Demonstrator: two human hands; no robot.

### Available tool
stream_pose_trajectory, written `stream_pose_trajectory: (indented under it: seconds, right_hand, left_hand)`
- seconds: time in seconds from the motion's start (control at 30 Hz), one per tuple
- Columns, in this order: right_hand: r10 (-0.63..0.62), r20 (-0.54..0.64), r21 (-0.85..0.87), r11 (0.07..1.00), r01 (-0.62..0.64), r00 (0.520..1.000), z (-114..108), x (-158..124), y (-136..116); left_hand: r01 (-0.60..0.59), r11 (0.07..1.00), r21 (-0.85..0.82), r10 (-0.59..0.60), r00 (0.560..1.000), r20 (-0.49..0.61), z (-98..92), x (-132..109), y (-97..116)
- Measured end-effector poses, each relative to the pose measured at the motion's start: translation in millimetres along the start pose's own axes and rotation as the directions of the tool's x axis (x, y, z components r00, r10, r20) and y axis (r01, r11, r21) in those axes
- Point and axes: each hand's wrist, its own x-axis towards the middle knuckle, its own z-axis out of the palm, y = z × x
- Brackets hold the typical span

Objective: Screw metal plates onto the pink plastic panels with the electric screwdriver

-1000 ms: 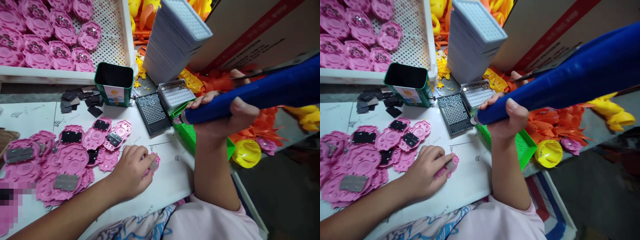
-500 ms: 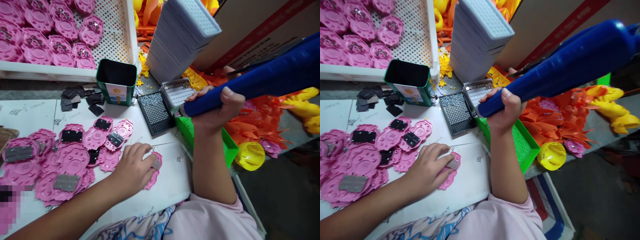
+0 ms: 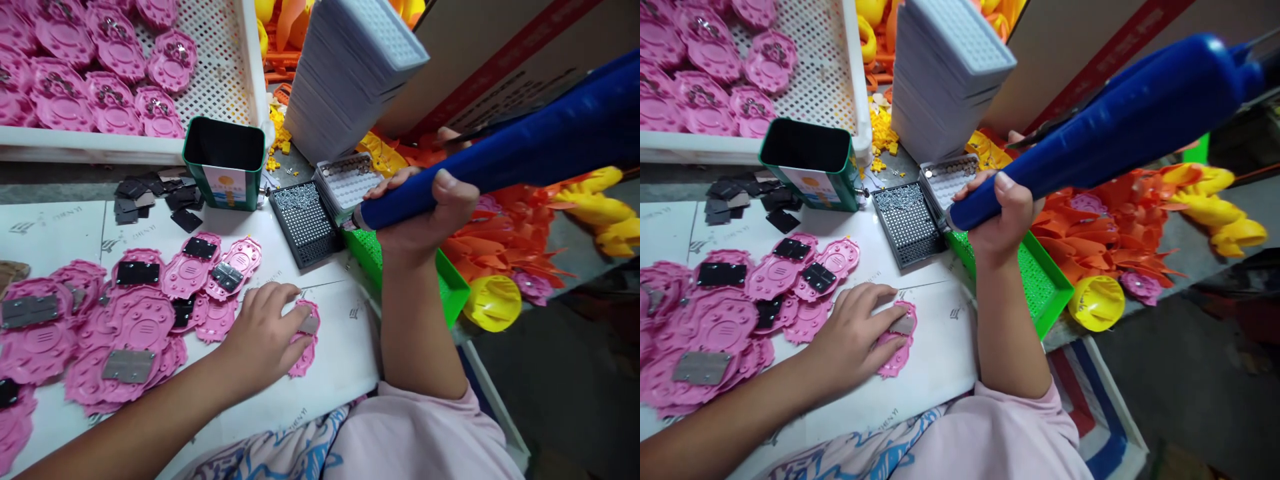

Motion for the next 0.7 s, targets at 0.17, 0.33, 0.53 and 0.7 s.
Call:
stream_pose_trajectory:
  seconds: [0.17, 0.33, 0.53, 0.7]
  right_hand:
    - [-0.032, 0.03, -0.011, 0.999, 0.033, 0.999, -5, -4, -29]
    - [0.107, 0.278, 0.015, 0.993, -0.116, 0.955, -20, -32, -48]
    - [0.212, 0.413, 0.098, 0.957, -0.275, 0.886, -28, -77, -45]
    - [0.271, 0.453, -0.018, 0.955, -0.296, 0.849, -25, -83, -51]
  left_hand:
    - [-0.004, 1.0, 0.024, 0.006, 0.998, -0.062, 3.1, -1, -2]
    - [0.024, 0.999, 0.023, -0.021, 0.994, -0.104, 5.4, 0, -1]
    - [0.079, 0.997, -0.006, -0.079, 0.993, -0.09, 7.6, 2, 0]
    - [0.085, 0.996, -0.032, -0.088, 0.991, -0.1, 5.9, 5, 2]
